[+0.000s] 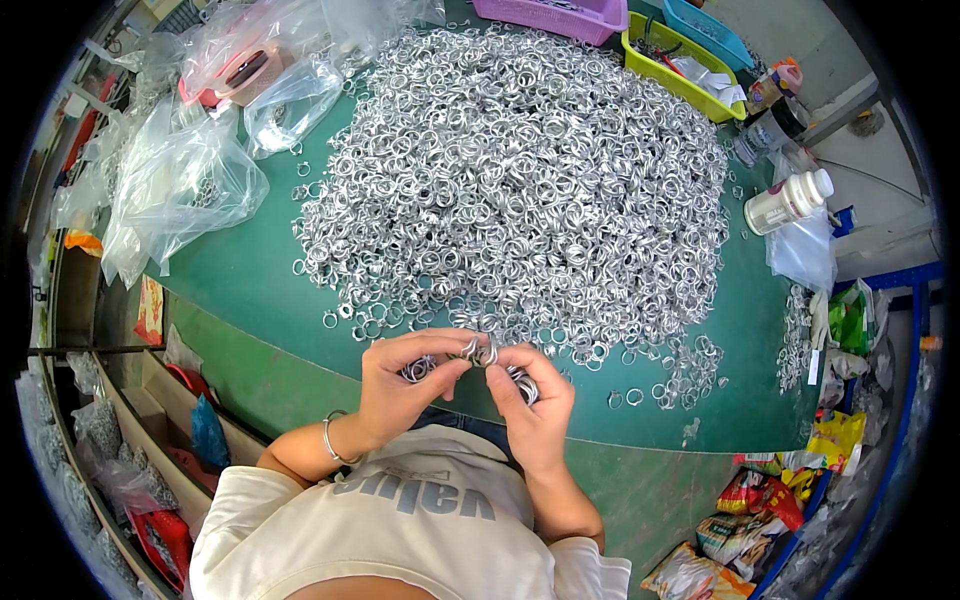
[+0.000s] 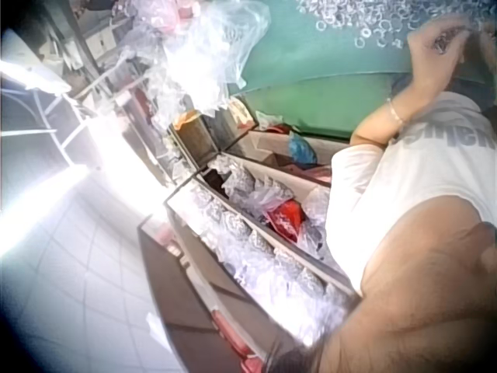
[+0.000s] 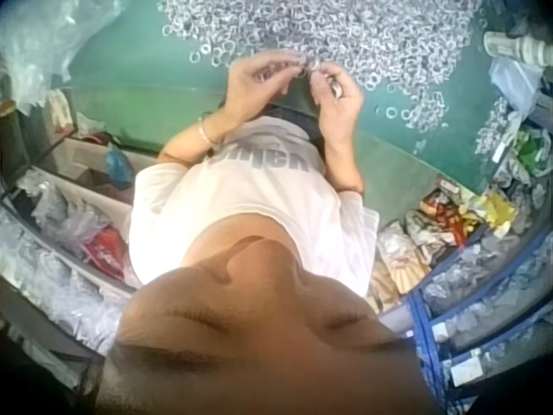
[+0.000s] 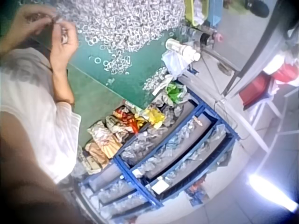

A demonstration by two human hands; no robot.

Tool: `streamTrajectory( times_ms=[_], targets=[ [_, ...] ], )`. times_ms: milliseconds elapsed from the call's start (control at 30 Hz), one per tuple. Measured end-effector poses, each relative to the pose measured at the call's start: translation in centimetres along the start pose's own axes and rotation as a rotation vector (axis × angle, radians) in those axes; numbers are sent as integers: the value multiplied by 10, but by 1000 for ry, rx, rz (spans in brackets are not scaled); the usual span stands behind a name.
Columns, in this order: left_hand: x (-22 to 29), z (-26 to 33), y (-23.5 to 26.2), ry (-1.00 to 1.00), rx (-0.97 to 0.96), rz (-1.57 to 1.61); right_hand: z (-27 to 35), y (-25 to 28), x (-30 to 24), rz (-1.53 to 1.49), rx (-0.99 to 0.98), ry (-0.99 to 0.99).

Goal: The person sorts through a large pile of small metal rings by hand on a green workbench, picking up small groups of rings and placing them into plastic bags which are then stored on shelves.

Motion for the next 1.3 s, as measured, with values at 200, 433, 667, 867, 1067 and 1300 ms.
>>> streamTrajectory(
  times_ms=[200,433,667,867,1067,1300],
  targets=[
    [0,-1,-1,-69,-25,18,0,-1,3,-69,-39,-75],
    [0,-2,-2,-95,-65,4,-2,-4,6,-74,-60,-32],
    [-9,1,6,439,-14,461,-3,-3,-7,-37,-44,32],
    [-5,0,6,361,-52,410,-2,-4,-11,56,16,27],
    [12,-3,6,-34,-102,-2,-1,-3,-11,157,28,87],
    [10,0,10,7,-132,73,-2,-4,-2,-30,-51,32]
  ],
)
Point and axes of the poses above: each hand's wrist, its own z-axis away from the middle knuckle, its own y-axis out of the back of the hand, x = y × z, the point moved 3 cm from there along -z, towards the middle knuckle, and after that the axes turned 14 degrees about -y, right-handed, at the moved point
